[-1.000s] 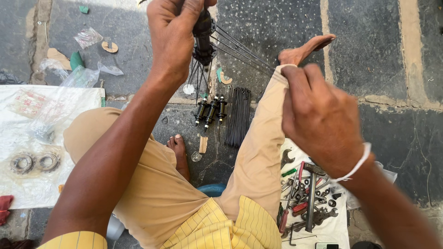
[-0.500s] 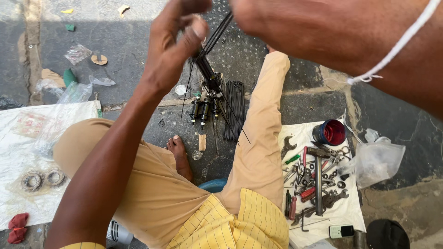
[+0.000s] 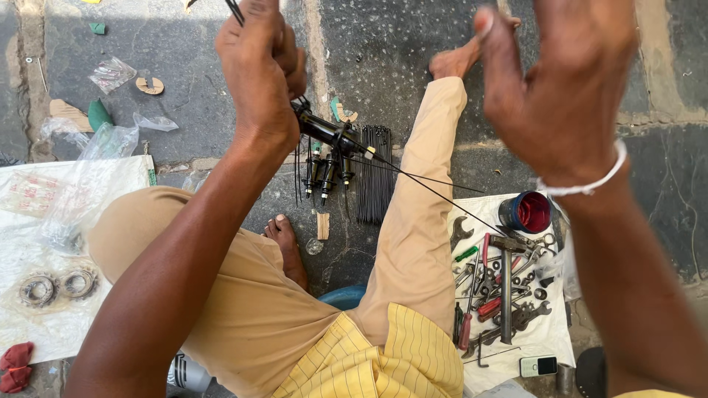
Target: The person sits on the ground and assembles bicycle spokes onto a hub. They pick up bundles of spokes, separate them, and insert the ends into the hub's holes, repeating the process to fill the hub.
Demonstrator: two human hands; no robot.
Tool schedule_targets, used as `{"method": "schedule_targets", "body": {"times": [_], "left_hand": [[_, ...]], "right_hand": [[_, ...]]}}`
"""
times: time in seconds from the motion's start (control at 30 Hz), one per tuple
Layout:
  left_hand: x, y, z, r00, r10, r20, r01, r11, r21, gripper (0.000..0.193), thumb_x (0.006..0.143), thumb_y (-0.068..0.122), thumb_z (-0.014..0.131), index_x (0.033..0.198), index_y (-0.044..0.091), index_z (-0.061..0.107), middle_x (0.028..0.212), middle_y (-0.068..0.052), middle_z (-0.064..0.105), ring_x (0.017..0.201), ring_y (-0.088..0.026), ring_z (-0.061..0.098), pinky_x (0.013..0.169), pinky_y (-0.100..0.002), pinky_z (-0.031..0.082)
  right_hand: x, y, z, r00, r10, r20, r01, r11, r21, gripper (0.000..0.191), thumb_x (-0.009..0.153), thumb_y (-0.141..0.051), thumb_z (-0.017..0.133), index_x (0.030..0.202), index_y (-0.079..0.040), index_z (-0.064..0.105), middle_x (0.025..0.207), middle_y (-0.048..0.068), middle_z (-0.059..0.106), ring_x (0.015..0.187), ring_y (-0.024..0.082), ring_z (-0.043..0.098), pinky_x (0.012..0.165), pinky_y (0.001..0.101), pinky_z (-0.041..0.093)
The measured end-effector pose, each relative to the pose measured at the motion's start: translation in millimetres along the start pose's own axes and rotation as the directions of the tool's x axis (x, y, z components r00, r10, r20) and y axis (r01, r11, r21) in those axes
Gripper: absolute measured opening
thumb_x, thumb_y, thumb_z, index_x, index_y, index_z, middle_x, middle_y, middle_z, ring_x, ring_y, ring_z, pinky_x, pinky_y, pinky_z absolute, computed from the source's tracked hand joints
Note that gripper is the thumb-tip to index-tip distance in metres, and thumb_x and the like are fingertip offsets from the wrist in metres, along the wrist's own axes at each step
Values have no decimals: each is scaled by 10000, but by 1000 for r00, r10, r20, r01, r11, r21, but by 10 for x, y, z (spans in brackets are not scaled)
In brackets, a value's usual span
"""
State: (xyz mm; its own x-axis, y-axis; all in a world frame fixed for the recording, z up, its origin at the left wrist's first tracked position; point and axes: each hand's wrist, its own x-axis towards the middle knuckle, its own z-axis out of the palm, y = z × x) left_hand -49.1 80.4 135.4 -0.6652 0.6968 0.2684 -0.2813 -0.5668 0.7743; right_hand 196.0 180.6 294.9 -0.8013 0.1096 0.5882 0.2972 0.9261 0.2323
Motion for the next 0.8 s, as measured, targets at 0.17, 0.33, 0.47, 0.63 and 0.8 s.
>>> {"method": "schedule_targets", "body": {"times": [0.17,0.33,0.47,0.63,0.8], "left_hand": [[111,92,-146,984,157,-88,-160,987,-26,501,1123,275,564,725,140,291,549,24,242,442,-83,156,420,-293,115],[184,177,-220,960,180,-214,-187,982,-10,441,1102,259,476,719,142,292,590,31,233,494,-91,139,454,-323,117],[177,155,-187,945,131,-301,-146,989,-29,471,1112,289,450,688,156,294,564,42,239,463,-90,147,426,-325,124],[220,-1,-324,899,182,-399,-158,983,92,479,1094,294,427,641,166,340,514,63,266,422,-83,178,385,-309,154],[346,-134,-538,837,401,-371,-316,910,269,379,1066,146,426,688,140,406,573,44,303,489,-92,213,472,-301,202]], "right_hand": [[-423,-310,378,965,227,134,-257,923,286,158,1081,-126,729,1177,-5,698,1084,161,731,962,313,689,922,447,495],[-602,-819,830,835,415,362,-540,748,387,336,1045,-381,704,964,-59,756,900,116,762,821,259,728,788,450,541],[-525,-1271,1308,927,313,206,-371,847,381,541,963,-513,768,983,24,702,850,182,726,755,297,717,631,438,572],[-569,-1543,1492,624,604,496,-771,372,517,293,1021,-279,668,931,-2,696,656,101,684,528,179,642,511,362,476],[-658,-1581,1095,624,581,523,-770,346,536,222,1012,-219,663,998,0,696,635,57,673,499,114,607,449,282,421]]}}
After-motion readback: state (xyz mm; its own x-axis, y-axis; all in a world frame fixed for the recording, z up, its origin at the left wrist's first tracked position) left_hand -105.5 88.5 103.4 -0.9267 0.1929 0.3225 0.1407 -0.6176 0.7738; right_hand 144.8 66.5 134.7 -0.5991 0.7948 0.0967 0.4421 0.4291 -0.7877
